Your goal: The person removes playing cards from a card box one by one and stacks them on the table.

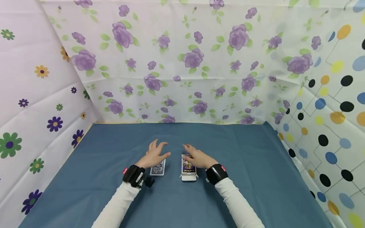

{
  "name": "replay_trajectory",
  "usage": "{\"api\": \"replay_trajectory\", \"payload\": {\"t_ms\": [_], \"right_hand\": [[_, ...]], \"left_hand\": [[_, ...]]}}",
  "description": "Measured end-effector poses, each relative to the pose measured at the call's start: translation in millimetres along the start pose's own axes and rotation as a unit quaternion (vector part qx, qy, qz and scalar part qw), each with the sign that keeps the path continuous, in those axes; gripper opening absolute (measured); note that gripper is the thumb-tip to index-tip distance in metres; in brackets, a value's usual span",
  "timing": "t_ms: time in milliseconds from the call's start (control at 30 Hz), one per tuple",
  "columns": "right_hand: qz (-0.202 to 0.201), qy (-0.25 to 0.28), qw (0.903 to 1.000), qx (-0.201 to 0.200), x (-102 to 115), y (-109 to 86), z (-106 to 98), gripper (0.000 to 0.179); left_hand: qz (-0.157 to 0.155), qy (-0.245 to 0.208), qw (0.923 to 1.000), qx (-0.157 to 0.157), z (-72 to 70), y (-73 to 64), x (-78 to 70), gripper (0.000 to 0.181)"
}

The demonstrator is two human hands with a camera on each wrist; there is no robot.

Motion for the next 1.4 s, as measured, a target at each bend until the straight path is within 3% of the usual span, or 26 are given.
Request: {"api": "replay_trajectory", "payload": {"t_ms": [133,233,367,433,533,767,900,1100,1233,1400], "right_hand": [[-0.082,-0.049,0.9954,0.007,3,-6.3,14,0.049],[-0.127,-0.097,0.9867,0.031,3,-10.5,23,0.062],[-0.156,-0.167,0.9734,0.019,6,-14.1,23,0.075],[-0.162,-0.193,0.9677,0.006,9,-15.3,19,0.072],[-0.156,-0.208,0.9656,-0.001,12,-17.6,15,0.069],[-0.094,-0.224,0.9698,0.017,13,-26.0,8,0.058],[-0.086,-0.206,0.9747,0.008,7,-28.9,7,0.059],[-0.061,-0.148,0.9843,-0.073,-5,-35.3,13,0.066],[-0.049,-0.138,0.9813,-0.124,-5,-40.4,17,0.069],[-0.056,-0.141,0.9769,-0.15,-6,-45.5,19,0.07]], "left_hand": [[0.028,-0.016,0.999,-0.032,2.1,-25.5,-6.6,0.051],[0.052,-0.023,0.997,-0.052,2.1,-39.6,-14.2,0.046],[0.094,-0.041,0.9924,-0.067,-0.2,-44.2,-23.6,0.037],[0.104,-0.049,0.9912,-0.065,-1.4,-43.3,-25.7,0.034],[0.101,-0.052,0.9917,-0.061,-1.8,-42.9,-24.2,0.03],[0.095,-0.055,0.9926,-0.054,1.9,-45.4,-17.0,0.029],[0.096,-0.055,0.9924,-0.054,5.0,-43.9,-14.6,0.027],[0.111,-0.048,0.992,-0.037,16.0,-43.1,-15.5,0.026],[0.12,-0.049,0.9912,-0.028,26.1,-40.6,-18.4,0.027],[0.118,-0.044,0.9918,-0.018,43.8,-33.0,-22.8,0.022]]}}
Point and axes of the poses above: each hand's wrist, its own y-axis towards the middle knuckle, its own z-axis out of the palm, x = y × z, the point moved 6 cm from there along y, towards the middle knuckle, and after that the axes turned 11 degrees about z, right-handed, at the moved point
